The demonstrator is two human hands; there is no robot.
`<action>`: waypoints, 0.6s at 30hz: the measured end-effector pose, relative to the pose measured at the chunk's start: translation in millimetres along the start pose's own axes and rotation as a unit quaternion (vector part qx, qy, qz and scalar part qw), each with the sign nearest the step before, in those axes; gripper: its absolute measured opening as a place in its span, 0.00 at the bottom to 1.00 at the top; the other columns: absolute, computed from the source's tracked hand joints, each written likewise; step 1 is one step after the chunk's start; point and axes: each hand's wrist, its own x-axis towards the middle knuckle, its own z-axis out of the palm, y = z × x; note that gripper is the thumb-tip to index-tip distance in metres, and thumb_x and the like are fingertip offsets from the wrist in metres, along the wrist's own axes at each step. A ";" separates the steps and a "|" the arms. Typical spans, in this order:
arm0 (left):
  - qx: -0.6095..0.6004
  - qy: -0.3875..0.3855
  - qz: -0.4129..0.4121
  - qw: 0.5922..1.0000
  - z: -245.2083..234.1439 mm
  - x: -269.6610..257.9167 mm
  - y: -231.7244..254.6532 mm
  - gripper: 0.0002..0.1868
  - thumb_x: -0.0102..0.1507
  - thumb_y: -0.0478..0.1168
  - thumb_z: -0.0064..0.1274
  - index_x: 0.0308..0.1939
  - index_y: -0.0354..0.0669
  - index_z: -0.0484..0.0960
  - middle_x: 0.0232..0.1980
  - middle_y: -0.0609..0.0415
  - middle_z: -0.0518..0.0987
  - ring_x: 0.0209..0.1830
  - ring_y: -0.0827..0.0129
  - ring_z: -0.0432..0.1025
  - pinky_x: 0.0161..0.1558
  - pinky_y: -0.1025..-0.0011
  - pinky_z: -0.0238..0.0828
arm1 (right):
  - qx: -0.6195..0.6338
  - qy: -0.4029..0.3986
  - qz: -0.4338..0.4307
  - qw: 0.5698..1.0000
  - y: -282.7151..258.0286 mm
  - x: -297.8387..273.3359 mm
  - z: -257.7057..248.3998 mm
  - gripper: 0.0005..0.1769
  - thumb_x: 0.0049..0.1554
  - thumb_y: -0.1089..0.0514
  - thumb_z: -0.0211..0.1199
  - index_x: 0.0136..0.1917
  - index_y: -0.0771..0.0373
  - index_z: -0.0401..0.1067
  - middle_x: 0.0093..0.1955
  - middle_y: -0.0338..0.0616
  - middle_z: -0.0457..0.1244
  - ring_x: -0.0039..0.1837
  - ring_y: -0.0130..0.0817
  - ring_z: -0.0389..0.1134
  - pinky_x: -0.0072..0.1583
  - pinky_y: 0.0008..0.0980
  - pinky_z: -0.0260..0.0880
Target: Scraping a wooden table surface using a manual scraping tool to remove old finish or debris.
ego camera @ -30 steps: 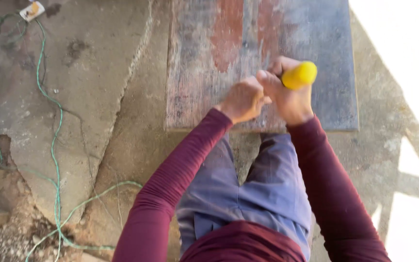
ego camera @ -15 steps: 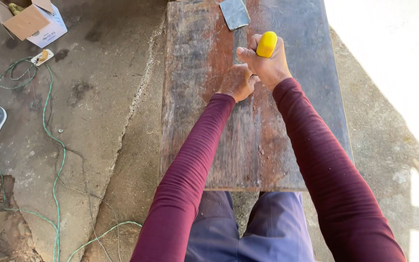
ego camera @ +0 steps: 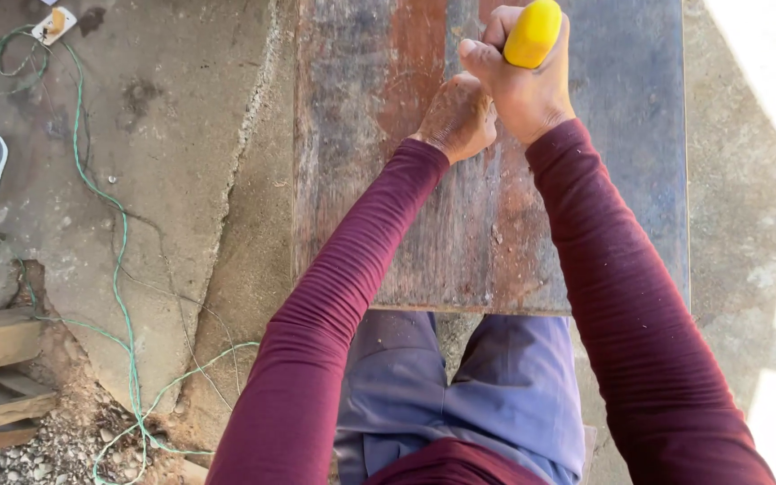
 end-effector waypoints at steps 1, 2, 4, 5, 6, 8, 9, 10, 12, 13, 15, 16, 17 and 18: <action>0.024 -0.008 0.001 1.000 -1.2 -4.9 3.2 0.05 0.61 0.33 0.53 0.36 0.33 0.79 0.31 0.39 0.82 0.37 0.52 0.79 0.43 0.56 0.77 | -0.006 0.001 0.012 1.000 -5.9 -5.6 1.1 0.23 0.60 0.66 0.70 0.32 0.61 0.57 0.32 0.31 0.51 0.37 0.21 0.50 0.40 0.29 0.50; 0.023 -0.006 0.001 1.000 5.5 -12.7 3.4 0.05 0.61 0.33 0.53 0.36 0.33 0.79 0.31 0.39 0.82 0.37 0.52 0.79 0.43 0.56 0.77 | -0.007 0.000 0.011 1.000 -10.9 -14.0 2.7 0.23 0.60 0.66 0.70 0.32 0.61 0.57 0.32 0.31 0.51 0.37 0.21 0.50 0.40 0.29 0.50; -0.003 0.020 0.011 1.000 16.3 -26.6 2.4 0.05 0.59 0.31 0.51 0.39 0.34 0.79 0.33 0.42 0.82 0.35 0.55 0.79 0.40 0.60 0.79 | -0.025 -0.005 0.007 1.000 -20.9 -27.8 6.5 0.24 0.62 0.65 0.70 0.33 0.61 0.56 0.33 0.32 0.50 0.38 0.23 0.49 0.40 0.29 0.50; -0.003 0.024 0.010 1.000 17.7 -35.0 4.9 0.05 0.59 0.31 0.51 0.39 0.34 0.79 0.33 0.42 0.82 0.35 0.55 0.79 0.40 0.60 0.79 | -0.026 -0.008 0.004 1.000 -25.2 -36.2 8.4 0.24 0.62 0.65 0.70 0.33 0.61 0.56 0.33 0.32 0.50 0.38 0.23 0.49 0.40 0.29 0.50; -0.008 0.055 0.043 0.998 19.3 -43.8 7.7 0.07 0.57 0.30 0.53 0.40 0.33 0.79 0.33 0.42 0.81 0.35 0.54 0.78 0.38 0.60 0.79 | -0.019 -0.010 0.003 1.000 -29.5 -45.1 10.3 0.24 0.62 0.64 0.70 0.33 0.61 0.57 0.33 0.31 0.52 0.38 0.23 0.51 0.41 0.28 0.53; -0.015 0.088 0.077 0.993 28.4 -65.6 13.6 0.09 0.56 0.30 0.54 0.40 0.32 0.78 0.33 0.42 0.81 0.35 0.54 0.77 0.36 0.59 0.78 | -0.015 -0.011 0.000 1.000 -41.0 -66.0 12.9 0.24 0.62 0.63 0.70 0.33 0.61 0.57 0.33 0.31 0.54 0.37 0.22 0.53 0.41 0.27 0.56; -0.052 0.074 0.072 0.993 33.7 -75.2 15.2 0.10 0.56 0.28 0.50 0.42 0.32 0.76 0.35 0.44 0.80 0.34 0.58 0.76 0.36 0.63 0.80 | -0.040 -0.006 0.017 0.999 -47.8 -74.4 13.4 0.23 0.61 0.62 0.69 0.33 0.60 0.58 0.32 0.31 0.54 0.36 0.22 0.53 0.39 0.26 0.55; -0.090 0.058 0.067 0.992 39.1 -84.5 17.0 0.11 0.57 0.27 0.47 0.44 0.31 0.75 0.37 0.46 0.79 0.33 0.61 0.75 0.36 0.67 0.81 | -0.064 0.000 0.035 0.997 -54.5 -82.9 13.8 0.22 0.61 0.60 0.69 0.32 0.60 0.59 0.31 0.30 0.55 0.34 0.22 0.52 0.37 0.26 0.55; -0.053 0.072 0.088 0.992 44.9 -114.2 31.3 0.07 0.58 0.28 0.49 0.41 0.34 0.75 0.35 0.48 0.78 0.35 0.62 0.75 0.38 0.66 0.79 | -0.064 -0.003 0.010 0.998 -76.7 -112.3 19.8 0.23 0.60 0.58 0.70 0.32 0.61 0.59 0.31 0.32 0.54 0.34 0.23 0.52 0.37 0.28 0.54; -0.015 0.083 0.106 0.991 46.9 -127.6 37.6 0.04 0.58 0.29 0.52 0.37 0.37 0.76 0.34 0.49 0.77 0.37 0.62 0.74 0.40 0.65 0.77 | -0.060 -0.005 -0.011 0.998 -87.3 -125.5 22.8 0.24 0.60 0.56 0.71 0.32 0.61 0.59 0.30 0.33 0.53 0.34 0.24 0.51 0.37 0.29 0.53; -0.050 0.070 0.087 0.992 20.8 -160.4 71.0 0.05 0.58 0.33 0.56 0.33 0.36 0.76 0.35 0.47 0.77 0.35 0.61 0.73 0.37 0.65 0.76 | -0.066 -0.001 -0.019 0.998 -107.4 -158.8 31.0 0.23 0.60 0.56 0.71 0.33 0.61 0.60 0.31 0.33 0.54 0.35 0.23 0.53 0.39 0.29 0.54; -0.086 0.055 0.065 0.993 8.1 -176.7 87.1 0.10 0.57 0.37 0.61 0.30 0.36 0.75 0.35 0.45 0.77 0.34 0.60 0.73 0.34 0.65 0.74 | -0.070 0.002 -0.022 0.997 -116.7 -175.0 35.2 0.21 0.59 0.55 0.70 0.33 0.61 0.61 0.32 0.34 0.55 0.36 0.23 0.54 0.40 0.28 0.55; -0.084 0.058 0.069 0.992 4.9 -193.0 98.8 0.10 0.57 0.37 0.61 0.30 0.36 0.75 0.35 0.45 0.77 0.34 0.60 0.73 0.34 0.65 0.74 | -0.073 0.003 -0.028 0.997 -128.5 -190.2 37.3 0.21 0.59 0.55 0.70 0.33 0.61 0.61 0.32 0.34 0.55 0.36 0.23 0.54 0.40 0.28 0.55; -0.123 0.075 0.086 0.986 1.8 -208.0 110.0 0.09 0.56 0.36 0.61 0.31 0.36 0.76 0.35 0.46 0.77 0.36 0.59 0.73 0.36 0.64 0.74 | -0.056 0.006 -0.002 0.998 -139.4 -204.2 39.1 0.20 0.58 0.57 0.69 0.33 0.61 0.61 0.32 0.33 0.55 0.36 0.22 0.54 0.39 0.28 0.55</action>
